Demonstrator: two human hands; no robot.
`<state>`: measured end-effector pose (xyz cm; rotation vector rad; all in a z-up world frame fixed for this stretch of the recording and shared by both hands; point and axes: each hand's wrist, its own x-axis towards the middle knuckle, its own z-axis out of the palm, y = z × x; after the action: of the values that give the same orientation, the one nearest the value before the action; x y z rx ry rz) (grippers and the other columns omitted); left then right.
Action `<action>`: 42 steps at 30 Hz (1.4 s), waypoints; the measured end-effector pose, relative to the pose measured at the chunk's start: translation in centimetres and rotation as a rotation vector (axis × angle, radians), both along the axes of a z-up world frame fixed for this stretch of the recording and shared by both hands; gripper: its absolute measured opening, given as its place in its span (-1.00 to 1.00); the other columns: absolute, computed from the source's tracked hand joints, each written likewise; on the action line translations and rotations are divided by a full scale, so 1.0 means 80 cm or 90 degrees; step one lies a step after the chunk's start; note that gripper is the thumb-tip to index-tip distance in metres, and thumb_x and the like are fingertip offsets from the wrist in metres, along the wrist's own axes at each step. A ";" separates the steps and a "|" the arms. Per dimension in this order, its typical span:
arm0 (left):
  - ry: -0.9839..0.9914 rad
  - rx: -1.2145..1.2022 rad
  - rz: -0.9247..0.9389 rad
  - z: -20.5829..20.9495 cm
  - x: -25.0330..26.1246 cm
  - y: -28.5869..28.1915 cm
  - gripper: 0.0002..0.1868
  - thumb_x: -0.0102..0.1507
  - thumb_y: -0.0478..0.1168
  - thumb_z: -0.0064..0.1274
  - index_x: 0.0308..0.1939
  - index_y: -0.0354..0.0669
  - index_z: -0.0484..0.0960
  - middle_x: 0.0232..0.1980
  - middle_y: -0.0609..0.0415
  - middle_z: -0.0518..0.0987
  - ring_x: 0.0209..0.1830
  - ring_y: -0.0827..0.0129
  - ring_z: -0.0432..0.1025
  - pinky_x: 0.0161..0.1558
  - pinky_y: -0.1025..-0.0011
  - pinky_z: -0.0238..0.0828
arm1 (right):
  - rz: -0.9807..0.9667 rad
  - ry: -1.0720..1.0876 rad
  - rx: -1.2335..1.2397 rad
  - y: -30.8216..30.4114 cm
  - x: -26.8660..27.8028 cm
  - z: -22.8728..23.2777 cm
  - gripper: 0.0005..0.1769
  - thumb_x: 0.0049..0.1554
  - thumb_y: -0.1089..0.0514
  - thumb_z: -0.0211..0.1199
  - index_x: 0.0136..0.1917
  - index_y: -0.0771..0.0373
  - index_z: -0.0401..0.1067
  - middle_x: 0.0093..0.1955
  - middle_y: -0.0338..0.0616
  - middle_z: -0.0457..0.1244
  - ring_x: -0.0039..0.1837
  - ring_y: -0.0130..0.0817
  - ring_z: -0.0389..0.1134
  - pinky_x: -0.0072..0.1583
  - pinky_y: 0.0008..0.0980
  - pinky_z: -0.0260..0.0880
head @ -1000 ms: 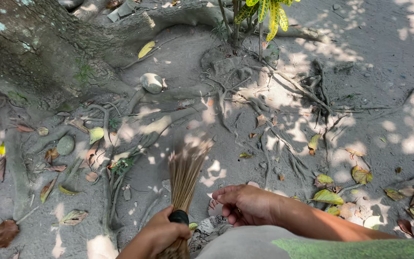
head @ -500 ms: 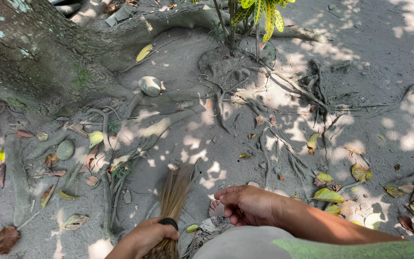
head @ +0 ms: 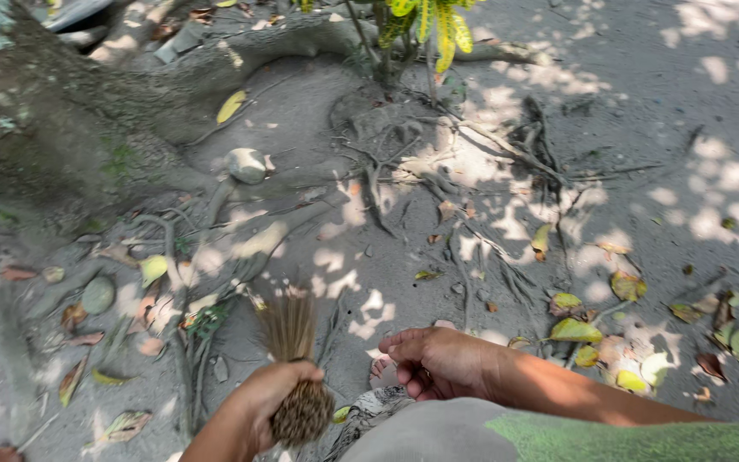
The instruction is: The person sweeps leaves and debris on a sandy ground using a bundle of sticks.
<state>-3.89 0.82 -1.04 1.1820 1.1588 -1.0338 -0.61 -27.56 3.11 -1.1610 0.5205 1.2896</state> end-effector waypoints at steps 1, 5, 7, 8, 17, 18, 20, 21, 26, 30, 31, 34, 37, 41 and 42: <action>-0.009 -0.024 -0.001 0.019 0.010 -0.014 -0.42 0.20 -0.23 0.10 0.27 -0.41 0.40 -0.21 -0.24 0.63 -0.37 0.08 0.57 -0.32 0.16 0.64 | 0.001 -0.004 0.000 -0.005 0.001 -0.002 -0.47 0.26 0.17 0.09 0.50 0.16 0.26 -0.34 -0.28 0.22 -0.34 -0.50 0.27 -0.27 -0.49 0.38; -0.088 -0.122 -0.013 0.062 0.017 -0.024 -0.36 0.14 -0.29 0.13 0.32 -0.21 0.38 -0.21 -0.17 0.64 -0.32 0.16 0.62 -0.30 0.22 0.62 | -0.050 0.041 -0.015 -0.009 -0.006 -0.003 -0.50 0.25 0.14 0.10 0.46 0.11 0.31 -0.35 -0.31 0.22 -0.35 -0.49 0.24 -0.27 -0.47 0.36; -0.134 -0.155 -0.010 0.061 0.009 -0.005 -0.33 0.11 -0.31 0.16 0.33 -0.18 0.39 -0.19 -0.18 0.65 -0.28 0.17 0.66 -0.27 0.25 0.62 | -0.073 0.057 -0.005 -0.005 -0.003 -0.001 -0.51 0.25 0.14 0.12 0.44 0.14 0.33 -0.36 -0.30 0.22 -0.36 -0.47 0.24 -0.28 -0.46 0.35; -0.149 -0.163 -0.002 0.054 0.003 0.009 -0.31 0.10 -0.31 0.18 0.33 -0.20 0.40 -0.16 -0.19 0.65 -0.25 0.16 0.67 -0.22 0.26 0.63 | -0.064 0.046 -0.003 -0.001 0.000 0.000 -0.51 0.25 0.14 0.12 0.44 0.16 0.32 -0.36 -0.30 0.22 -0.35 -0.47 0.25 -0.28 -0.47 0.35; -0.073 0.218 -0.020 -0.108 -0.061 0.066 -0.27 0.09 -0.24 0.47 0.30 -0.45 0.58 0.06 -0.26 0.64 -0.04 0.10 0.57 0.12 0.29 0.36 | -0.042 0.025 -0.006 -0.004 0.006 0.000 -0.50 0.27 0.12 0.12 0.46 0.19 0.32 -0.38 -0.30 0.22 -0.37 -0.47 0.26 -0.31 -0.47 0.35; 0.003 0.179 0.016 -0.106 -0.054 0.072 -0.27 0.08 -0.17 0.37 0.30 -0.37 0.57 0.03 -0.26 0.63 -0.09 0.07 0.54 0.10 0.20 0.37 | -0.042 0.031 -0.006 -0.002 0.007 -0.004 -0.50 0.27 0.13 0.12 0.47 0.20 0.31 -0.37 -0.29 0.23 -0.37 -0.46 0.27 -0.30 -0.47 0.36; 0.150 0.094 0.086 -0.089 -0.015 0.090 -0.27 0.05 -0.05 0.17 0.30 -0.21 0.52 -0.04 -0.25 0.63 -0.18 0.01 0.48 0.06 0.01 0.40 | -0.026 0.033 -0.010 -0.001 0.007 -0.010 -0.49 0.28 0.13 0.11 0.48 0.19 0.30 -0.37 -0.29 0.23 -0.36 -0.48 0.27 -0.29 -0.49 0.37; 0.107 0.059 0.077 -0.085 -0.010 0.084 -0.26 0.05 -0.07 0.19 0.30 -0.26 0.48 -0.06 -0.26 0.63 -0.21 0.00 0.50 0.00 0.04 0.42 | -0.008 0.029 -0.014 0.000 0.006 -0.013 -0.49 0.28 0.12 0.10 0.49 0.18 0.30 -0.36 -0.31 0.23 -0.36 -0.50 0.27 -0.28 -0.50 0.39; -0.101 0.139 -0.299 -0.091 -0.034 0.057 -0.25 0.06 -0.23 0.45 0.32 -0.23 0.52 -0.06 0.02 0.68 -0.19 0.36 0.60 -0.13 0.50 0.50 | 0.015 0.033 -0.006 0.014 0.011 -0.013 -0.47 0.28 0.12 0.09 0.50 0.16 0.30 -0.36 -0.31 0.22 -0.36 -0.50 0.26 -0.28 -0.49 0.38; -0.056 -0.033 -0.030 -0.041 -0.060 0.098 -0.11 0.04 -0.47 0.28 0.45 -0.17 0.31 -0.12 -0.25 0.67 -0.33 0.14 0.59 -0.22 0.34 0.58 | 0.018 0.038 -0.014 0.025 0.018 -0.003 -0.48 0.28 0.13 0.08 0.49 0.14 0.28 -0.34 -0.30 0.22 -0.34 -0.49 0.25 -0.27 -0.47 0.37; -0.061 -0.036 -0.020 -0.022 -0.050 0.108 -0.14 0.05 -0.44 0.29 0.44 -0.19 0.34 -0.11 -0.28 0.70 -0.33 0.12 0.61 -0.20 0.32 0.61 | 0.016 0.037 -0.020 0.028 0.022 0.000 -0.49 0.28 0.13 0.08 0.49 0.12 0.28 -0.34 -0.31 0.21 -0.33 -0.49 0.24 -0.26 -0.46 0.38; -0.152 0.064 -0.152 0.018 0.000 0.088 -0.16 0.04 -0.37 0.39 0.43 -0.16 0.49 -0.08 -0.07 0.72 -0.28 0.40 0.62 -0.15 0.59 0.51 | -0.015 0.046 0.013 0.028 0.025 0.003 -0.51 0.28 0.11 0.09 0.47 0.16 0.30 -0.35 -0.31 0.21 -0.34 -0.49 0.24 -0.27 -0.45 0.37; -0.157 0.124 -0.146 0.036 0.050 0.042 -0.26 0.01 -0.39 0.25 0.32 -0.10 0.56 -0.23 -0.15 0.72 -0.45 0.13 0.57 -0.36 0.26 0.57 | -0.067 0.058 0.038 0.020 0.023 -0.003 -0.51 0.28 0.11 0.05 0.47 0.17 0.29 -0.34 -0.30 0.23 -0.34 -0.47 0.25 -0.27 -0.46 0.37; -0.145 0.148 -0.185 0.001 0.134 -0.022 -0.60 0.12 -0.40 0.16 0.05 -0.22 0.51 -0.23 -0.18 0.65 -0.43 0.10 0.58 -0.36 0.10 0.61 | -0.111 0.086 0.031 0.006 0.014 -0.009 -0.53 0.31 0.10 0.05 0.46 0.21 0.27 -0.35 -0.29 0.20 -0.34 -0.46 0.25 -0.28 -0.44 0.36; -0.121 0.070 -0.192 -0.008 0.150 -0.027 -0.62 0.13 -0.34 0.17 0.02 -0.27 0.52 -0.25 -0.17 0.65 -0.44 0.11 0.59 -0.39 0.14 0.62 | -0.119 0.088 0.026 0.002 0.012 -0.007 -0.54 0.31 0.10 0.05 0.45 0.21 0.26 -0.36 -0.29 0.20 -0.35 -0.46 0.25 -0.29 -0.44 0.36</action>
<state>8.12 -1.30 -1.68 1.5416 0.9159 -1.0642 0.36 -27.37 2.52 -0.9697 0.6849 1.2175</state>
